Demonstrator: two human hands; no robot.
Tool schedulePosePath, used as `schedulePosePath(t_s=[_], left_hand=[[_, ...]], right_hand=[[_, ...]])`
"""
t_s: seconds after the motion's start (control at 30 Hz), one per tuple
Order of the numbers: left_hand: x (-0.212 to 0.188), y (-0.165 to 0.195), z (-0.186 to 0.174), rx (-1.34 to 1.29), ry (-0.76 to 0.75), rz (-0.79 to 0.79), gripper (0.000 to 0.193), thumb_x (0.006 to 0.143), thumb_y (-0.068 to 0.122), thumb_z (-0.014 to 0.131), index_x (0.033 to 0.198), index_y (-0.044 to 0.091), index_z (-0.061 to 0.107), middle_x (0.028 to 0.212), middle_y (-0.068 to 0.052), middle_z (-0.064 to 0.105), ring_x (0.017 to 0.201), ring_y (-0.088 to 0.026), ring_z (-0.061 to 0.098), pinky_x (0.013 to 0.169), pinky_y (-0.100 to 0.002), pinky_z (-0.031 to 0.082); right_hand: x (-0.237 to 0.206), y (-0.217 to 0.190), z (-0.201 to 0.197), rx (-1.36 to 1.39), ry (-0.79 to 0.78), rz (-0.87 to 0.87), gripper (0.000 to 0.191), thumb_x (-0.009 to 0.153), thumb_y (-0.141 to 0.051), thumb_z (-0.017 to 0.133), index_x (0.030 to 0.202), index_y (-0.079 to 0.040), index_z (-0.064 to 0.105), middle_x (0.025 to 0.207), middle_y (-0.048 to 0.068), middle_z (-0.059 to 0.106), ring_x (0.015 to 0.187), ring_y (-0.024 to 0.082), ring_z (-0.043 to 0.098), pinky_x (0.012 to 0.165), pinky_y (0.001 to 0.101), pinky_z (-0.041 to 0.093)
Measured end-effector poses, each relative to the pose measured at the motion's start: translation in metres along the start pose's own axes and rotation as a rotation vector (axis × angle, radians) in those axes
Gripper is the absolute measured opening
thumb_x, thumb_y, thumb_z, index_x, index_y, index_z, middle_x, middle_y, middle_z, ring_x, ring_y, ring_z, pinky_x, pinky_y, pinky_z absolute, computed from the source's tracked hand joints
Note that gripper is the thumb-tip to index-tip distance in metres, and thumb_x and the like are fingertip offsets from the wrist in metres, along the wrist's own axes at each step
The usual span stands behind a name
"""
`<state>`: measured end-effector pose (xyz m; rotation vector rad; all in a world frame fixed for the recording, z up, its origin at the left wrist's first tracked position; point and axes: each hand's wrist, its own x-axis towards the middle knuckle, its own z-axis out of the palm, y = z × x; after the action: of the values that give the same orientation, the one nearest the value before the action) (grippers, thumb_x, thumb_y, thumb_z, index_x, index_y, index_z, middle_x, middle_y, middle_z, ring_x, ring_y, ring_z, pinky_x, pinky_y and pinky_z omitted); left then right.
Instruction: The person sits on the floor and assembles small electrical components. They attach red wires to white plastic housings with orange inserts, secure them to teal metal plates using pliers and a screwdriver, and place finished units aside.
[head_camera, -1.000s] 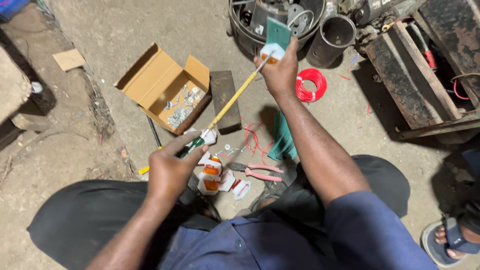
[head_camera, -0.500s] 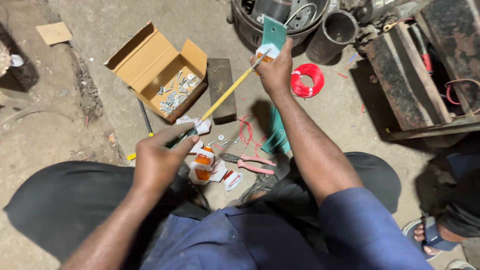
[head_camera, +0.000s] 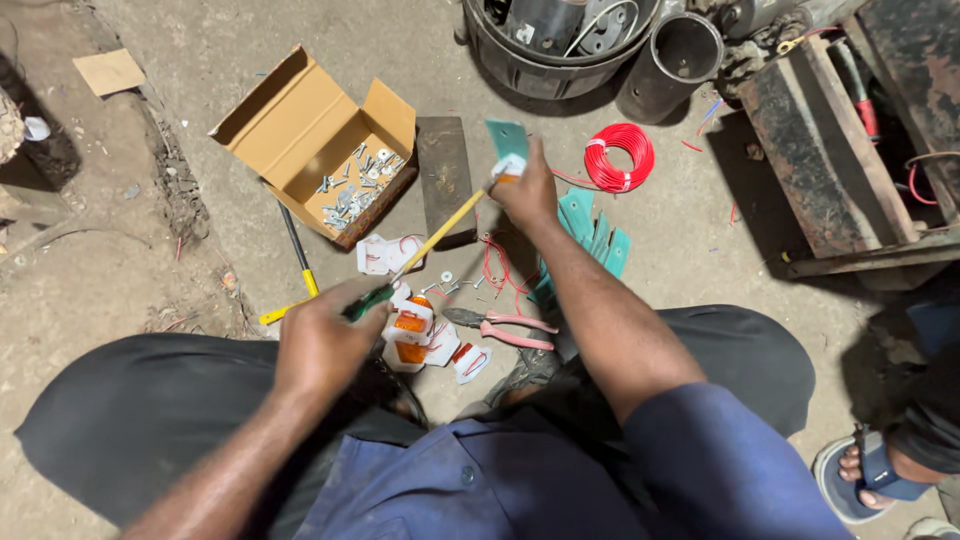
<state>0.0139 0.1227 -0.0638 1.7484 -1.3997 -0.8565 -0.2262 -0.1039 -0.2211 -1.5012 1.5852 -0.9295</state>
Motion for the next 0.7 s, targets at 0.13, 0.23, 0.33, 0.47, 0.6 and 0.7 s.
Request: schedulePosePath(t_s=[0.13, 0.23, 0.33, 0.47, 0.6, 0.7], left_hand=[[0.022, 0.016, -0.011, 0.748, 0.059, 0.637, 0.026, 0.095, 0.015, 0.069, 0.120, 0.008, 0.071, 0.083, -0.012, 0.067, 0.053, -0.018, 0.048, 0.044, -0.034, 0.032], [0.019, 0.025, 0.003, 0.204, 0.047, 0.287, 0.023, 0.095, 0.015, 0.066, 0.114, 0.004, 0.069, 0.079, -0.011, 0.065, 0.050, -0.016, 0.047, 0.039, -0.031, 0.029], [0.003, 0.021, 0.007, -0.651, -0.032, -0.610, 0.021, 0.096, 0.016, 0.063, 0.109, 0.001, 0.068, 0.075, -0.010, 0.063, 0.046, -0.014, 0.045, 0.035, -0.028, 0.027], [-0.015, 0.001, -0.015, -0.733, -0.065, -0.963, 0.022, 0.096, 0.016, 0.058, 0.105, -0.002, 0.066, 0.074, -0.009, 0.062, 0.044, -0.012, 0.042, 0.031, -0.025, 0.024], [-0.019, -0.013, -0.032, -0.691, -0.052, -1.056, 0.022, 0.101, 0.018, 0.056, 0.105, -0.003, 0.061, 0.077, -0.010, 0.061, 0.045, -0.012, 0.041, 0.032, -0.025, 0.025], [-0.016, -0.013, -0.029, -0.678, -0.060, -1.104, 0.018, 0.100, 0.015, 0.053, 0.110, 0.001, 0.058, 0.080, -0.011, 0.062, 0.048, -0.012, 0.042, 0.033, -0.025, 0.026]], right_hand=[[-0.005, 0.003, -0.002, 0.167, 0.027, 0.002, 0.068, 0.069, -0.007, 0.085, 0.122, -0.007, 0.042, 0.091, 0.010, 0.070, 0.076, 0.019, 0.071, 0.064, 0.0346, 0.061], [-0.005, 0.003, 0.002, 0.031, 0.034, 0.117, 0.063, 0.071, -0.009, 0.088, 0.115, -0.005, 0.042, 0.086, 0.009, 0.072, 0.073, 0.017, 0.073, 0.063, 0.0345, 0.059], [-0.012, 0.009, 0.016, 0.085, 0.026, 0.049, 0.063, 0.072, -0.009, 0.092, 0.114, -0.004, 0.045, 0.092, 0.011, 0.072, 0.079, 0.017, 0.071, 0.065, 0.0337, 0.060], [-0.047, 0.026, 0.055, 0.083, -0.115, 0.250, 0.072, 0.067, -0.016, 0.091, 0.121, -0.004, 0.046, 0.096, 0.018, 0.073, 0.084, 0.027, 0.073, 0.072, 0.0400, 0.059], [-0.075, 0.044, 0.092, -0.049, -0.206, 0.235, 0.080, 0.064, -0.024, 0.092, 0.127, -0.003, 0.048, 0.104, 0.021, 0.073, 0.096, 0.033, 0.074, 0.086, 0.0418, 0.058], [-0.074, 0.053, 0.107, -0.104, -0.250, 0.264, 0.087, 0.065, -0.026, 0.091, 0.134, -0.003, 0.044, 0.108, 0.023, 0.072, 0.099, 0.036, 0.073, 0.087, 0.0425, 0.057]])
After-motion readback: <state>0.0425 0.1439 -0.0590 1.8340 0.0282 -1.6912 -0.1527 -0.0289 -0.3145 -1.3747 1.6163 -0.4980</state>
